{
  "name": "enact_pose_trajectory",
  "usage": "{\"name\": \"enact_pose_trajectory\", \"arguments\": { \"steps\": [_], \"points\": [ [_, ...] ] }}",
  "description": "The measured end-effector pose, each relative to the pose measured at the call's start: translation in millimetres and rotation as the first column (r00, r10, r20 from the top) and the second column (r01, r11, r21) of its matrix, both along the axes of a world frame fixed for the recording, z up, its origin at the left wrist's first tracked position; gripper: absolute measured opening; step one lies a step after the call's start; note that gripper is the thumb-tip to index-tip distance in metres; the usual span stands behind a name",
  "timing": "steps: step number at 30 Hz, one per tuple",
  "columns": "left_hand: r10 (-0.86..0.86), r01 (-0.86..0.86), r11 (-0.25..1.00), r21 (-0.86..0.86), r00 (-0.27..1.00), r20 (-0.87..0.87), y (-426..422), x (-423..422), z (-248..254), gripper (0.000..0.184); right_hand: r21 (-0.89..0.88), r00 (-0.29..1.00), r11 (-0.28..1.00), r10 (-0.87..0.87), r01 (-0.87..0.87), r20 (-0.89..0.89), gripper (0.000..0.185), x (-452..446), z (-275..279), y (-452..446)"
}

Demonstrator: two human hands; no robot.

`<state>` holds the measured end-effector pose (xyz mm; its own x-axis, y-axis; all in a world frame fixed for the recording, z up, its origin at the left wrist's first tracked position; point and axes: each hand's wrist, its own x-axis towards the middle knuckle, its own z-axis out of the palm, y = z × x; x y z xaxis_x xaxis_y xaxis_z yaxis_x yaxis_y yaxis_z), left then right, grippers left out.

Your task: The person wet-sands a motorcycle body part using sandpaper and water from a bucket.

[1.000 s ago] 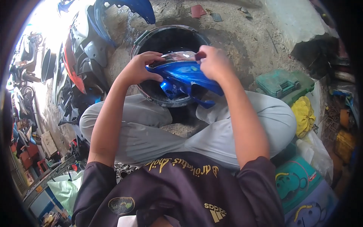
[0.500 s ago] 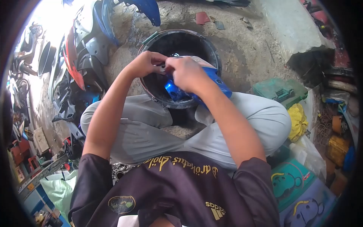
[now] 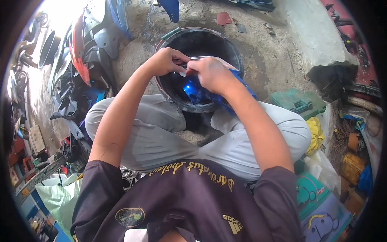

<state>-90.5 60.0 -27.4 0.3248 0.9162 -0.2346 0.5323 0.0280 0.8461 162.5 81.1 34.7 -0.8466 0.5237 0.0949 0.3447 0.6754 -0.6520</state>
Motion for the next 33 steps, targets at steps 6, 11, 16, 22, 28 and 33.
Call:
{"name": "enact_pose_trajectory", "arguments": {
  "steps": [6, 11, 16, 22, 28, 33],
  "points": [
    [0.055, -0.055, 0.998, 0.014, 0.998, -0.014, -1.4, 4.8, -2.2, 0.057, 0.054, 0.997, 0.998, -0.026, 0.022, 0.079, 0.02, 54.5, 19.6, -1.3],
    [0.004, -0.006, 0.999, -0.036, 0.999, -0.033, 1.6, 2.7, 5.5, 0.058, 0.117, 0.986, 0.989, 0.072, -0.09, 0.151, 0.016, -2.1, 6.2, 8.4],
    [0.035, -0.036, 0.998, -0.05, 0.999, -0.017, -0.6, 7.1, 8.2, 0.058, 0.067, 0.991, 0.997, 0.035, -0.043, 0.128, 0.021, 40.7, 23.6, 0.8],
    [0.002, -0.002, 1.0, -0.023, 1.0, -0.026, -0.6, 5.5, 14.9, 0.059, 0.185, 0.981, 0.964, 0.185, -0.193, 0.06, 0.022, -6.0, -8.9, 11.4],
    [0.045, -0.046, 0.998, -0.035, 0.998, -0.051, -6.4, 7.2, 10.3, 0.059, 0.087, 0.975, 0.977, 0.184, -0.195, 0.123, 0.024, 36.6, 17.2, 6.8],
    [0.019, -0.019, 1.0, -0.013, 0.998, -0.061, -1.8, 5.3, 11.6, 0.058, 0.132, 0.957, 0.956, 0.239, -0.261, 0.161, 0.021, -5.9, -0.3, 6.9]
  ]
}}
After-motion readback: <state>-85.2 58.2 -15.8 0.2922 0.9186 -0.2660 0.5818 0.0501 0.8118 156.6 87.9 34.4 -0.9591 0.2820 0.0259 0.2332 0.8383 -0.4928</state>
